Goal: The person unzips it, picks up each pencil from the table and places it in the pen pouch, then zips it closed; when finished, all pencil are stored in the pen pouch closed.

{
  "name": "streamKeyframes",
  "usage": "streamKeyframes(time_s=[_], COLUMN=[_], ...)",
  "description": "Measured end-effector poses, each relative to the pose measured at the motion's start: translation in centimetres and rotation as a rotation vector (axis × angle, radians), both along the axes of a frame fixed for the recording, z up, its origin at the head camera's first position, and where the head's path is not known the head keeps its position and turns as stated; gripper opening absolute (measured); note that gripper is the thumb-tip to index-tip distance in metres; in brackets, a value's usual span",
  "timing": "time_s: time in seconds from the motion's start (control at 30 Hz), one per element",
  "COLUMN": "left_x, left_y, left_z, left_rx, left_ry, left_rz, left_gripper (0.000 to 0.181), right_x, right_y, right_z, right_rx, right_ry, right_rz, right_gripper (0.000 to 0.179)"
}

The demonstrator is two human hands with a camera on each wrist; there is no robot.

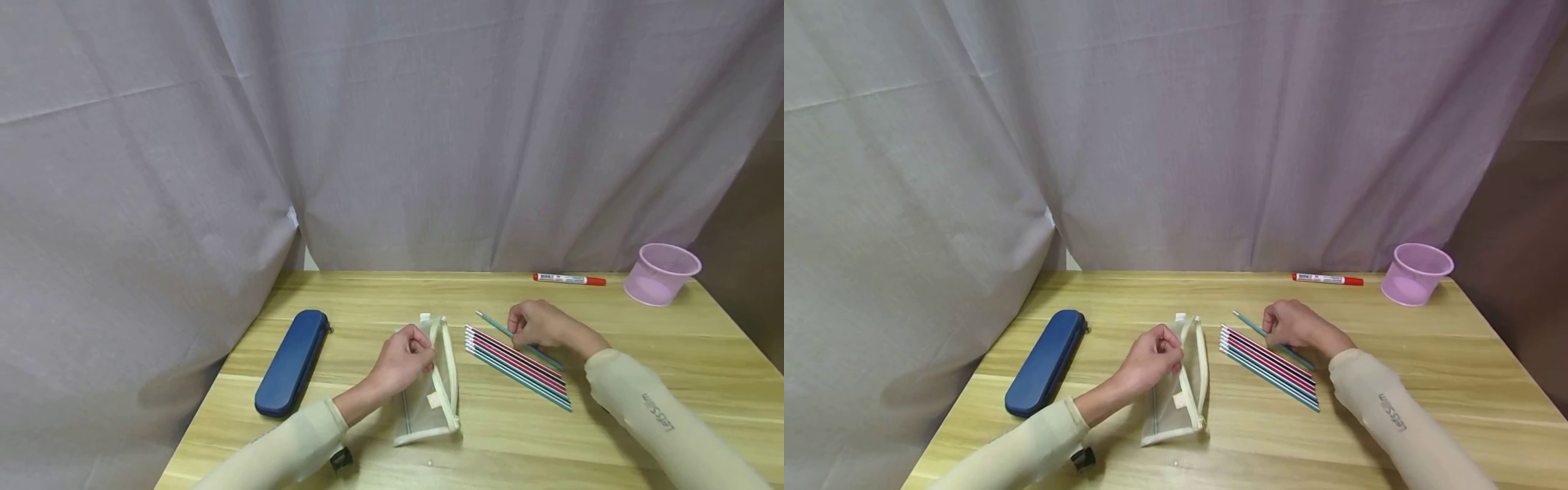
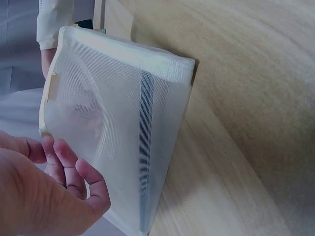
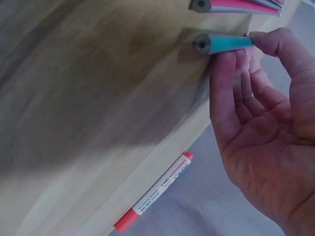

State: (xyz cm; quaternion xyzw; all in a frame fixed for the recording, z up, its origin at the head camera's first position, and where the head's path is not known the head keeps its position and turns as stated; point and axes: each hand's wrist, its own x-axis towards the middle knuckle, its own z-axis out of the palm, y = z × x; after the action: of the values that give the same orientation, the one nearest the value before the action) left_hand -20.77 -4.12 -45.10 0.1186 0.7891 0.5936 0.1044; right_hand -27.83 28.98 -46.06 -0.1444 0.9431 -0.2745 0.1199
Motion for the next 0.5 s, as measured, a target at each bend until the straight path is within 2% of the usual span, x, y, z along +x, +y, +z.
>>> streamKeyframes(time_s=[0.13, 0.2, 0.3, 0.37, 0.43, 0.5], left_x=[0.0, 0.0, 0.0, -0.1, -0.1, -0.1], left_y=[0.0, 0.0, 0.0, 0.1, 0.1, 0.2], left_z=[-0.1, -0.1, -0.1, -0.1, -0.2, -0.2], left_rx=[-0.017, -0.020, -0.022, -0.024, -0.032, -0.034], left_ry=[0.003, 0.009, 0.016, 0.018, 0.015, 0.012], left_rz=[-0.007, -0.007, -0.004, -0.002, 0.005, 0.010], left_gripper=[0.010, 0.009, 0.008, 0.008, 0.007, 0.008], right_x=[-0.3, -0.2, 0.0, 0.3, 0.7, 1.2], right_y=[0.7, 1.0, 1.1, 1.0, 0.6, 0.0], right_z=[-0.1, 0.2, 1.1, 1.9, 2.6, 3.3], right_rx=[-0.035, -0.026, -0.005, -0.006, -0.059, -0.158], right_ry=[-0.034, -0.024, 0.038, 0.109, 0.138, 0.148], right_rz=[0.015, 0.013, 0.006, -0.001, -0.014, -0.022], right_gripper=[0.019, 0.020, 0.021, 0.020, 0.021, 0.023])
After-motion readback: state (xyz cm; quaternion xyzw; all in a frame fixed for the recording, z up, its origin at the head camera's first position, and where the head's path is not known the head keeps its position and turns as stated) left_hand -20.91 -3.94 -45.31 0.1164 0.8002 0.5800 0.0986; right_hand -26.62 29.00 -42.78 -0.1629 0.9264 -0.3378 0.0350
